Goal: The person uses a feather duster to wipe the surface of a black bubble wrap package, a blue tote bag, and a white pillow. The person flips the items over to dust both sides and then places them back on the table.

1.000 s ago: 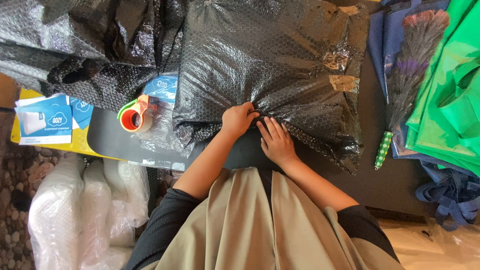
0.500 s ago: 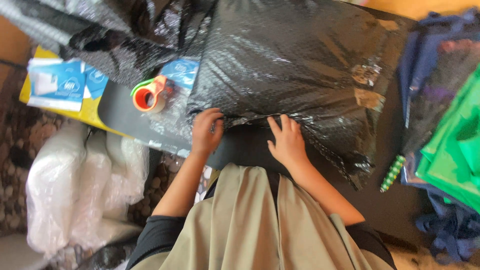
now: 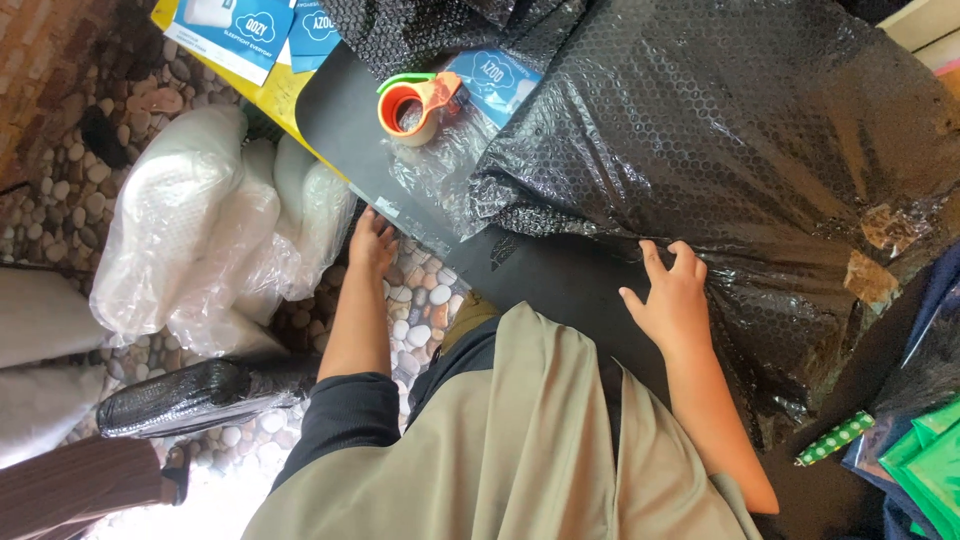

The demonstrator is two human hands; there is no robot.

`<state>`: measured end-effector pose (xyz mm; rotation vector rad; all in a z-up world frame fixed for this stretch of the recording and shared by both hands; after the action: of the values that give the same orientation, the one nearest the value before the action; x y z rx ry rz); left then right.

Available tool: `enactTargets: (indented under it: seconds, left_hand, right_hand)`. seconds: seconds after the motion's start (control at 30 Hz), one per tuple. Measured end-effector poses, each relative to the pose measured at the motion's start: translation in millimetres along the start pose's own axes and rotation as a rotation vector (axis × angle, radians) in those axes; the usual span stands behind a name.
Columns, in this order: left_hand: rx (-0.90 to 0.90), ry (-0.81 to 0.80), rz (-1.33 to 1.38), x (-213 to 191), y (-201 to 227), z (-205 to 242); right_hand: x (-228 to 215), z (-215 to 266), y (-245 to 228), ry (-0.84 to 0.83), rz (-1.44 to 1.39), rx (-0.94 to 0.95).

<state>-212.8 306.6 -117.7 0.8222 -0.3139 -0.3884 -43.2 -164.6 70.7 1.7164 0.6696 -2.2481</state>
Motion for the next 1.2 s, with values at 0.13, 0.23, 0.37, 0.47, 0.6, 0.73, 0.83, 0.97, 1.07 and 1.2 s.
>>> enactTargets:
  seconds: [0.13, 0.23, 0.37, 0.47, 0.6, 0.73, 0.83, 0.97, 1.07, 1.2]
  left_hand:
    - [0.097, -0.01, 0.043, 1, -20, -2]
    - [0.195, 0.093, -0.023, -10, -40, -21]
    - [0.377, 0.126, -0.139, -24, -49, -43]
    - [0.492, 0.148, -0.255, -33, -44, -59]
    - [0.528, 0.152, -0.501, -34, -31, -57]
    - [0.556, 0.106, -0.629, -41, -28, -56]
    - [0.677, 0.063, -0.762, -44, -19, -38]
    - [0.695, -0.024, -0.91, -39, 7, 5]
    - [0.693, -0.061, -0.985, -42, 34, 43]
    - [0.671, -0.106, -1.003, -38, 72, 101]
  right_hand:
    - [-3, 0, 0, -0.011, 0.006, 0.013]
    - [-8, 2, -2, -0.021, -0.033, -0.004]
    - [-4, 2, -2, -0.015, -0.037, -0.011]
    - [-3, 2, -2, -0.015, -0.031, -0.004]
    - [-4, 4, -3, -0.024, -0.038, 0.001]
    - [0, 1, 0, -0.014, -0.042, -0.007]
    - [0, 0, 0, -0.044, -0.041, 0.012]
    - [-3, 0, -1, -0.046, -0.051, 0.006]
    - [-2, 1, 0, -0.054, -0.06, 0.014]
    - [7, 2, 4, -0.01, -0.069, -0.006]
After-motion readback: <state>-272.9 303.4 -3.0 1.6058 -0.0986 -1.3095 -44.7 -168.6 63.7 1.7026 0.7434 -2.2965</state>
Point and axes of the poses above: each hand's wrist, its own z-axis away from the middle knuckle, its own x-axis out of the palm, y = z × x, the point moved 1 cm from there along -z, towards the middle knuckle, and after that the axes turned 1 degree about -z, right-handed, at the moved point
